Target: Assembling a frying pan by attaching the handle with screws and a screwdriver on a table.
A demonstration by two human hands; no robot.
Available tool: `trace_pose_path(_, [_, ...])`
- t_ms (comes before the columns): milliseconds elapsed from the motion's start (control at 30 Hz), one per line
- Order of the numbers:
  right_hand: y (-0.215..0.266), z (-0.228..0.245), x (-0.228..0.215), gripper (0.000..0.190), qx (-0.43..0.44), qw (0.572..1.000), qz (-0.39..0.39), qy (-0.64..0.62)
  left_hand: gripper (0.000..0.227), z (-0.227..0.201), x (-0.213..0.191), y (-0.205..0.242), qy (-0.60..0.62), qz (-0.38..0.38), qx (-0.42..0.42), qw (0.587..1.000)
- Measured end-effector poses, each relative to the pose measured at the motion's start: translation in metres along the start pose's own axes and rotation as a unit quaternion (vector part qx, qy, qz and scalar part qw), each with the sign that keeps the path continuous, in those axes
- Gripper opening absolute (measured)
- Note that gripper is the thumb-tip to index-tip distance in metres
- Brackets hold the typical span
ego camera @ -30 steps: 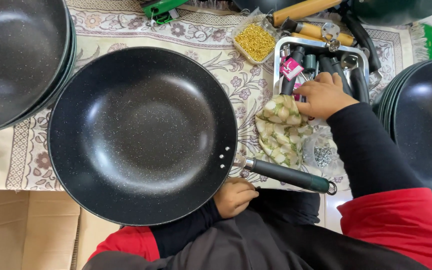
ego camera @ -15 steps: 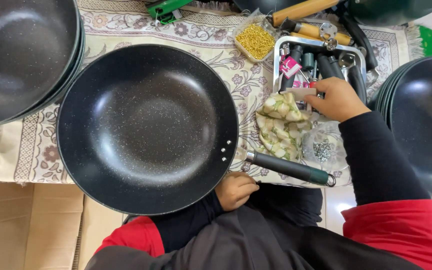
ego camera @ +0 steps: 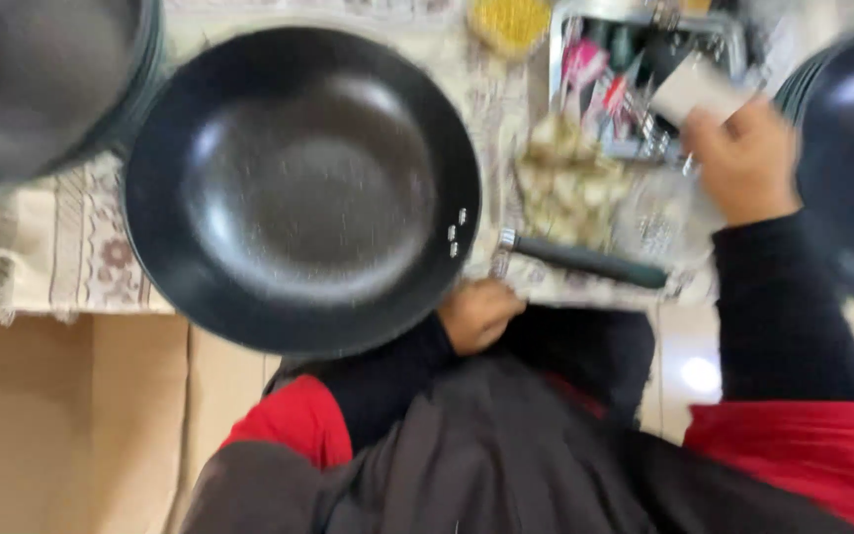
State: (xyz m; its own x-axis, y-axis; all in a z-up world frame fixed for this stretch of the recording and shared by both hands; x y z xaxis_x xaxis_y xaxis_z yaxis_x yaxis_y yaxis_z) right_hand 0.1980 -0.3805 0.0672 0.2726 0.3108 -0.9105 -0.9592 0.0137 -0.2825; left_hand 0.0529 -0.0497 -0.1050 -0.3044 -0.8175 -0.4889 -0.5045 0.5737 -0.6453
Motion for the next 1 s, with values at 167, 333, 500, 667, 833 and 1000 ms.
trace_pose_path(167, [0.081,0.086,-0.054,0.013,-0.090,0.988,-0.051,-0.114,0.021,-0.024,-0.035,-0.025,0.020,0.025,-0.008,0.999])
trace_pose_path(333, [0.151,0.141,-0.050,0.015,-0.082,0.994,-0.020,-0.066,0.017,-0.036,-0.051,-0.037,0.043,-0.005,-0.062,0.997])
trace_pose_path(500, [0.206,0.175,-0.005,0.005,-0.075,0.935,0.029,-0.344,0.023,-0.041,-0.049,-0.015,0.242,-0.124,-0.168,0.948])
trace_pose_path(667, [0.235,0.177,0.041,0.003,-0.020,0.899,0.056,-0.434,0.030,-0.068,-0.060,-0.016,0.298,-0.170,-0.226,0.912])
trace_pose_path(833, [0.236,0.182,0.045,0.009,0.012,0.878,0.063,-0.474,0.019,-0.078,-0.054,-0.018,0.299,-0.179,-0.236,0.907])
trace_pose_path(1000, [0.244,0.177,0.056,0.005,0.024,0.859,0.064,-0.507,0.010,-0.084,-0.057,-0.021,0.279,-0.186,-0.252,0.908])
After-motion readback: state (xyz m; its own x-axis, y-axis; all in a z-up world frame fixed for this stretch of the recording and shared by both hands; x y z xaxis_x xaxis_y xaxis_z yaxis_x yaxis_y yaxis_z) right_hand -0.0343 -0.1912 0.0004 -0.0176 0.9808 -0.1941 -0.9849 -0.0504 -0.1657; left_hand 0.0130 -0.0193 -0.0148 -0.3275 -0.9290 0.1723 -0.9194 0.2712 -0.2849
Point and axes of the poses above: each hand's wrist, its own y-axis away from the middle knuckle, its own x-axis out of the palm, z = x × y, the point moved 5 cm from there along -y, towards the middle knuckle
